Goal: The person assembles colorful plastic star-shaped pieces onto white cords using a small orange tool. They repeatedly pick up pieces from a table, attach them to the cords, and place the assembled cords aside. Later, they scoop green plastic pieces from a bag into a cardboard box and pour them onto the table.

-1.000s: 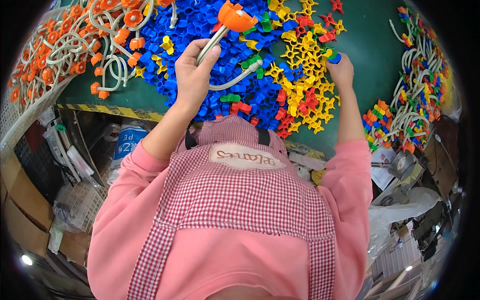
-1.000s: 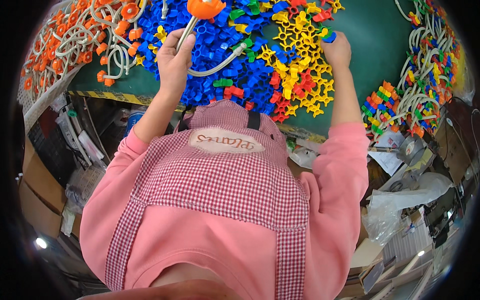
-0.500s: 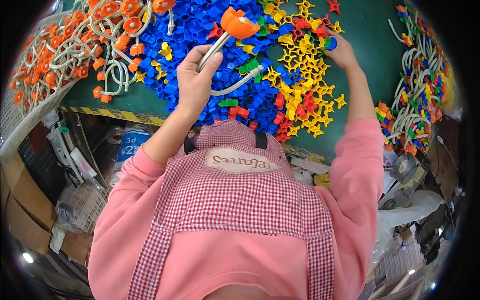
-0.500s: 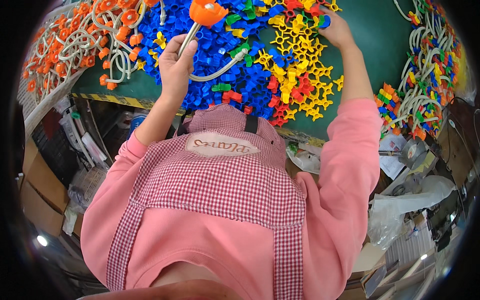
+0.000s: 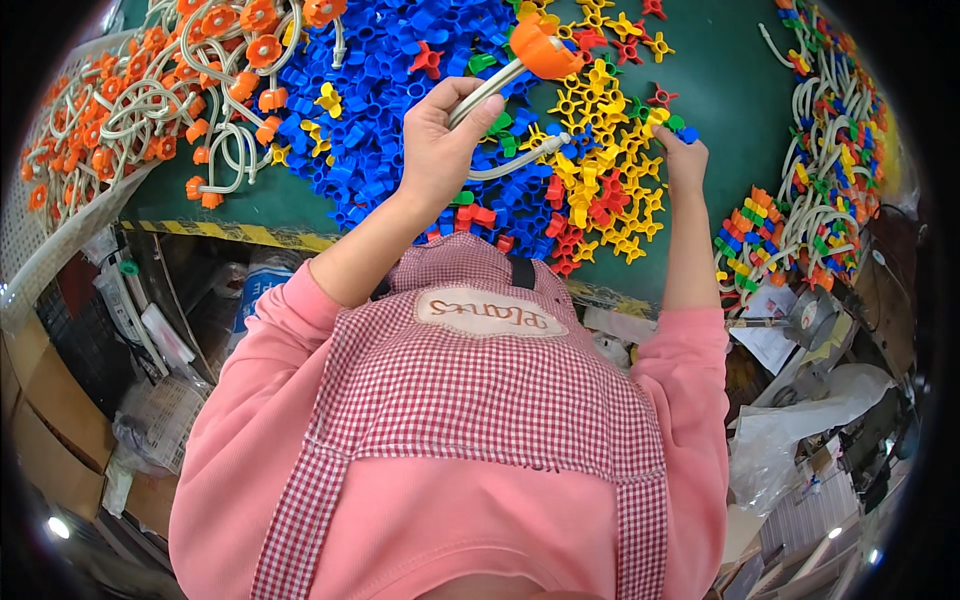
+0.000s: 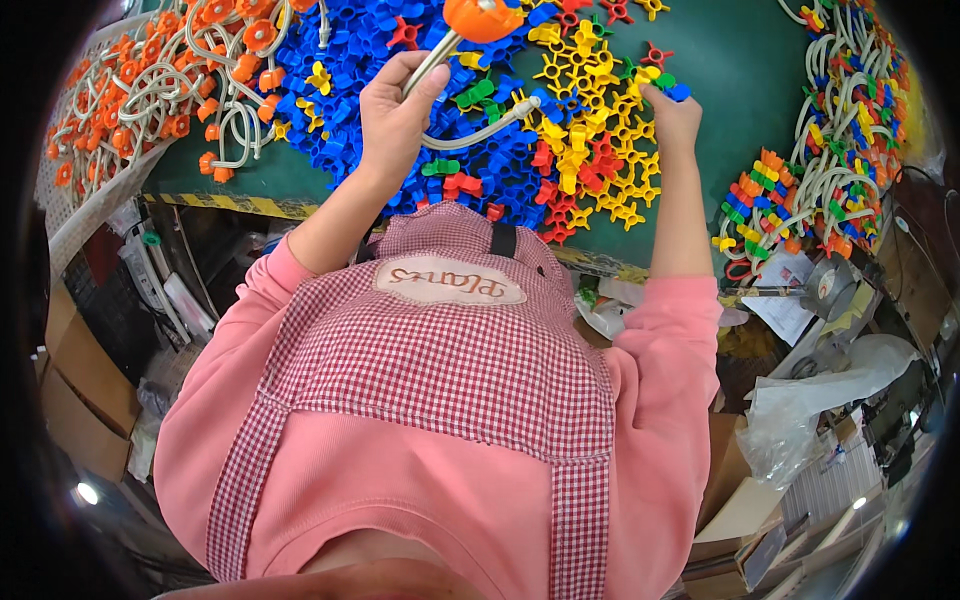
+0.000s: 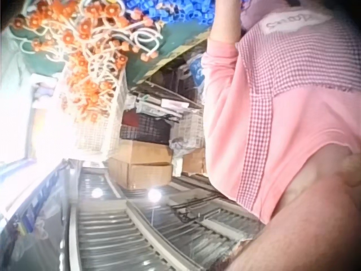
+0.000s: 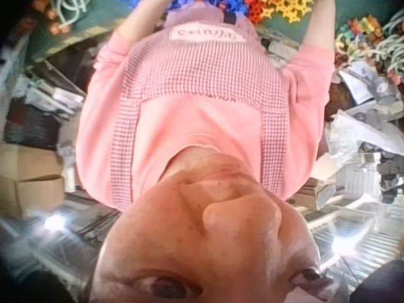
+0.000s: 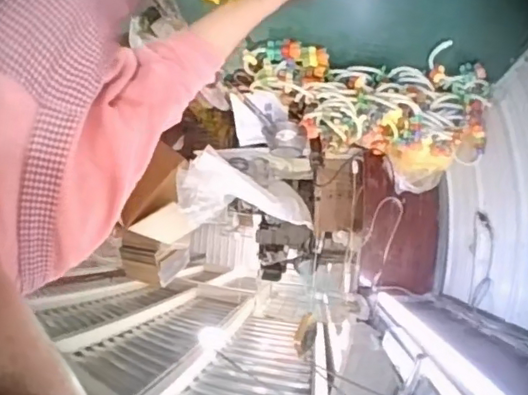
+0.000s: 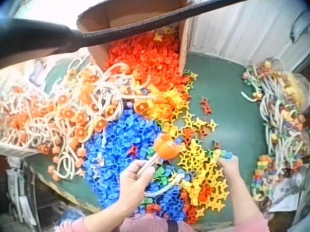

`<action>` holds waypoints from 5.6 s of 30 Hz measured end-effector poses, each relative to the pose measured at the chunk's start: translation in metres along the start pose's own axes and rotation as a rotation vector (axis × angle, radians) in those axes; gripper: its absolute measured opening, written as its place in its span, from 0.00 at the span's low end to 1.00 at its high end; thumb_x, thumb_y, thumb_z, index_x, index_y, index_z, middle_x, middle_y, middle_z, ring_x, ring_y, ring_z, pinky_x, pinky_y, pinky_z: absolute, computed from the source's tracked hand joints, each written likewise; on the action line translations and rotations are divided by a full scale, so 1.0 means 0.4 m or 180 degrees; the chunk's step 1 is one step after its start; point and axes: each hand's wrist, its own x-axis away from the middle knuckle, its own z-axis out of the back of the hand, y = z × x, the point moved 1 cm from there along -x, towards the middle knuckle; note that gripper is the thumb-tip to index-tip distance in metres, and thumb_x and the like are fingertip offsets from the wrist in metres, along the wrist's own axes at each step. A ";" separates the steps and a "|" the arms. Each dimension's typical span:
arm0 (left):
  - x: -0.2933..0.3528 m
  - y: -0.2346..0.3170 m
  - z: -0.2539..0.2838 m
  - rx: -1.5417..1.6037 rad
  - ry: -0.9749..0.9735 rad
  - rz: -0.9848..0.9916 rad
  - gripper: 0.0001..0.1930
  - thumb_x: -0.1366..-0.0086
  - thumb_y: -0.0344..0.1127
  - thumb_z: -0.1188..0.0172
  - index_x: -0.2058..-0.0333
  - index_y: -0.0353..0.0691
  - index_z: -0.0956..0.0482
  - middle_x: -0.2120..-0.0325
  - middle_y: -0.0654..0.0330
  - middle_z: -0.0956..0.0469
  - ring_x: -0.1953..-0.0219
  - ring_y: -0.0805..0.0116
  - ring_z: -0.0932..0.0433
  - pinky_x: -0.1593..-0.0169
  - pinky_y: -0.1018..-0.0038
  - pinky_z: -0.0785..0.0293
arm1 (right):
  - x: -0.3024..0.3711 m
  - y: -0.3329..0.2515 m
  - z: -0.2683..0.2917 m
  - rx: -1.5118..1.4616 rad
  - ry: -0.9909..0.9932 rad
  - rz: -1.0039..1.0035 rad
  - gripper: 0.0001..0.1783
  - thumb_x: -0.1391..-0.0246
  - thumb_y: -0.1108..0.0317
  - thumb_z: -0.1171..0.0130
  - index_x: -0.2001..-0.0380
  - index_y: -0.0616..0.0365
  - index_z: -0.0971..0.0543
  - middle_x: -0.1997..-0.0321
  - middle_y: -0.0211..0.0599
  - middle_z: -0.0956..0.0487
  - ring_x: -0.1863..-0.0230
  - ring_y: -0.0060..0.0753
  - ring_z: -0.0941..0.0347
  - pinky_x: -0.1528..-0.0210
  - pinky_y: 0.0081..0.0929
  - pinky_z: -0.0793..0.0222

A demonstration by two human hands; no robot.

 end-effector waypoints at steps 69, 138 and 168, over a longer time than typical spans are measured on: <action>0.009 0.017 0.018 0.1357 -0.0370 -0.0039 0.11 0.38 0.36 0.44 0.67 0.33 0.23 0.89 0.72 0.38 0.89 0.86 0.48 0.86 0.85 0.55 | 0.335 -0.159 -0.112 -0.0066 -0.2019 0.1685 0.15 0.53 0.76 0.44 0.58 0.64 0.24 0.52 0.36 0.28 0.52 0.30 0.33 0.48 0.25 0.38; 0.064 0.072 0.113 -0.1555 0.0132 -0.0973 0.10 0.45 0.29 0.38 0.63 0.33 0.21 0.77 0.63 0.24 0.79 0.83 0.32 0.78 0.86 0.40 | -0.062 0.079 0.003 0.2245 0.0331 0.1541 0.19 0.61 0.59 0.33 0.67 0.58 0.24 0.70 0.37 0.24 0.70 0.34 0.27 0.64 0.31 0.32; 0.065 0.052 0.117 -0.1209 0.0207 -0.0838 0.11 0.43 0.30 0.39 0.62 0.33 0.22 0.78 0.64 0.22 0.80 0.85 0.34 0.78 0.87 0.40 | 0.139 -0.078 -0.276 0.1848 -0.0775 0.2873 0.16 0.60 0.63 0.41 0.66 0.60 0.23 0.57 0.42 0.24 0.56 0.46 0.29 0.53 0.35 0.33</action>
